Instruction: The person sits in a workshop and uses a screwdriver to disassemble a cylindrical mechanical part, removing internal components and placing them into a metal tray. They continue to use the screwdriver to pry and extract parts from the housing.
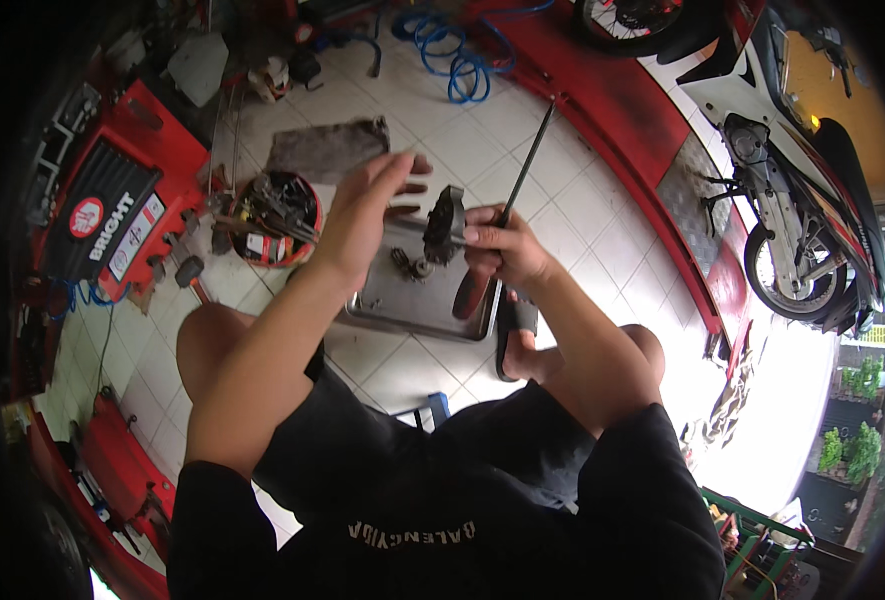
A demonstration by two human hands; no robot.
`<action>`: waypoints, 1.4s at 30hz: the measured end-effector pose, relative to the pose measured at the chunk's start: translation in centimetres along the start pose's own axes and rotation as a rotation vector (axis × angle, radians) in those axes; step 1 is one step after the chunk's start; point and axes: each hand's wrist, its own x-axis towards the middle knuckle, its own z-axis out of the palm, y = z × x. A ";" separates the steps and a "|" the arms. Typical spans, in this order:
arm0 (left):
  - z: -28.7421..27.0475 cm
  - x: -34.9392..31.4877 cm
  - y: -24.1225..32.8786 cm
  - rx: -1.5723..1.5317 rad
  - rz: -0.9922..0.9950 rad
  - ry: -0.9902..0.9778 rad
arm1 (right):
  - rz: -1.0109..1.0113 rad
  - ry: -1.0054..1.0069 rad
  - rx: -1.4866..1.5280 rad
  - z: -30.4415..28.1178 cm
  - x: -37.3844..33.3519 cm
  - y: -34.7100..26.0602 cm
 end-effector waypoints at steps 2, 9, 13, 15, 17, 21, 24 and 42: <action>-0.8 0.2 0.9 0.001 0.039 0.058 | 0.074 0.132 -0.225 -0.8 0.8 -0.1; -2.6 -1.4 4.5 -0.132 0.115 0.083 | 0.497 0.500 -1.049 -10.8 2.3 9.8; -3.2 -1.3 5.1 -0.177 0.118 0.075 | 0.655 0.854 -1.499 -19.1 -0.5 19.1; -4.5 -1.9 5.2 -0.174 0.159 0.138 | 0.779 0.760 -1.565 -16.9 2.1 21.8; -4.6 -1.7 5.0 -0.189 0.177 0.145 | 0.709 0.762 -1.604 -16.9 2.4 24.3; -2.5 -0.6 4.3 -0.188 0.181 0.090 | 0.678 0.924 -1.541 -19.3 1.7 27.9; -1.7 -0.1 3.5 -0.128 0.183 0.076 | 0.766 0.995 -1.436 -18.9 2.8 29.1; -3.7 0.5 4.8 -0.018 0.090 -0.041 | 0.367 1.033 -1.411 -18.2 3.6 17.3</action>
